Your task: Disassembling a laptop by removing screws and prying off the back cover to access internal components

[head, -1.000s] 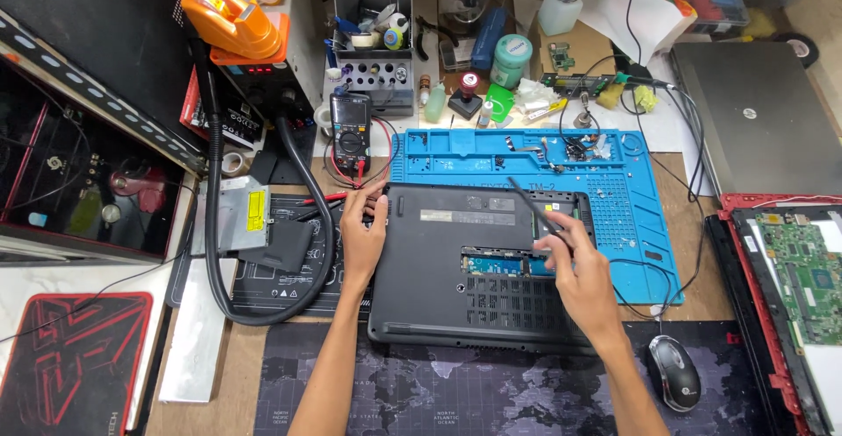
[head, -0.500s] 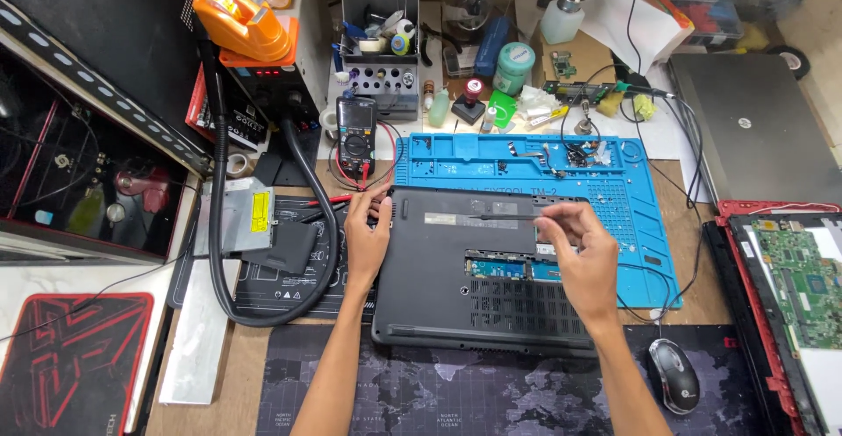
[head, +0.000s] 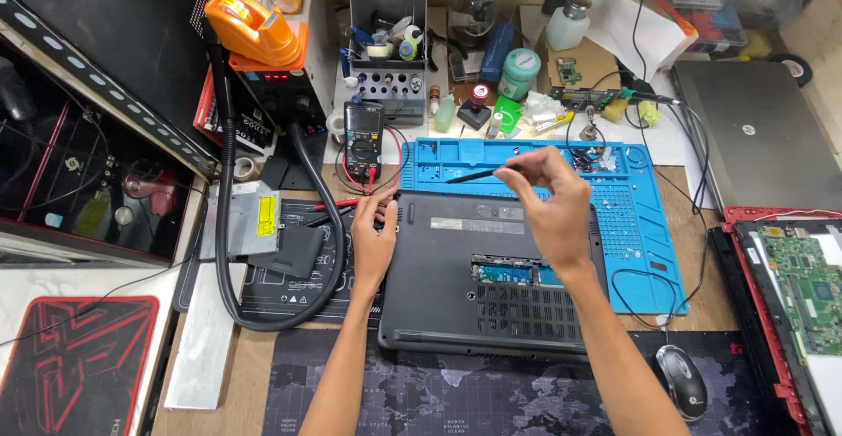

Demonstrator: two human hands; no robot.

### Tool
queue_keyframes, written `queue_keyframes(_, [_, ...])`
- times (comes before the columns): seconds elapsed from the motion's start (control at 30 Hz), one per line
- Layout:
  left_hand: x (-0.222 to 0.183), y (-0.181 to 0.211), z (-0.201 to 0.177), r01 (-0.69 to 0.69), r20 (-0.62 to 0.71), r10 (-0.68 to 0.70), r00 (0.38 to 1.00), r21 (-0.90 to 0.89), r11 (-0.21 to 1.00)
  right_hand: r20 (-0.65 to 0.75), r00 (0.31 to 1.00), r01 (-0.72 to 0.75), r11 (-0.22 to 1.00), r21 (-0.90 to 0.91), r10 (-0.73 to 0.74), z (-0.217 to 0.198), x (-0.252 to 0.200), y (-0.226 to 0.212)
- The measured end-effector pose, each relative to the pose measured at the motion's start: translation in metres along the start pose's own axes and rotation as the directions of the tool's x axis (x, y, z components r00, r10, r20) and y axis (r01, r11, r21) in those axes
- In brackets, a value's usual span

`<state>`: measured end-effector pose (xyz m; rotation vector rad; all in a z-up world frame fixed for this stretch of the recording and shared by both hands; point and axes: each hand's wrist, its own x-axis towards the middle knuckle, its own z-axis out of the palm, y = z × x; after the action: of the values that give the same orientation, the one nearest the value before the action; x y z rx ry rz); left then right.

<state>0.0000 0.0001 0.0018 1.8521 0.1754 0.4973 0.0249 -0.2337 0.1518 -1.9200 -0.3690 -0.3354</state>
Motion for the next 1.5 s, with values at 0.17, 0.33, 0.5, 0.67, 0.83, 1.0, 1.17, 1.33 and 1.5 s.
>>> queue_keyframes(0.17, [0.001,-0.003,0.001,0.020,0.013,-0.020,1.000,0.000,1.000,0.008,0.994,0.107,0.994,-0.022,-0.107,0.023,0.017,0.005])
queue_keyframes(0.33, [0.000,-0.001,0.000,0.028,0.013,-0.028,1.000,-0.003,1.000,0.053,0.978,0.204,0.977,-0.059,-0.201,0.044,0.039,0.007])
queue_keyframes(0.5, [0.002,-0.003,-0.001,0.014,0.025,-0.014,1.000,-0.012,1.000,0.103,0.939,0.337,0.937,-0.095,-0.328,0.061,0.063,0.005])
queue_keyframes(0.67, [0.002,-0.004,0.000,0.006,0.021,-0.005,1.000,-0.016,1.000,0.128,0.922,0.376,0.923,-0.079,-0.364,0.077,0.084,-0.001])
queue_keyframes(0.83, [0.002,-0.007,0.000,-0.006,0.015,0.006,1.000,-0.012,1.000,0.114,0.889,0.453,0.887,-0.088,-0.443,0.092,0.100,-0.004])
queue_keyframes(1.0, [0.003,-0.009,0.000,-0.012,0.018,0.012,1.000,-0.030,0.999,0.051,0.883,0.469,0.879,-0.087,-0.466,0.115,0.110,0.000])
queue_keyframes(1.17, [0.003,-0.012,0.000,-0.022,0.030,0.023,0.999,-0.047,0.999,0.052,0.881,0.472,0.873,-0.120,-0.469,0.144,0.120,0.016])
queue_keyframes(1.33, [0.005,-0.011,0.000,-0.005,0.034,0.007,0.999,-0.047,0.999,0.119,0.896,0.445,0.867,-0.224,-0.429,0.161,0.130,0.027])
queue_keyframes(1.5, [0.006,-0.012,0.001,-0.015,0.029,0.015,0.999,-0.014,1.000,0.256,0.878,0.478,0.742,-0.470,-0.403,0.178,0.134,0.048])
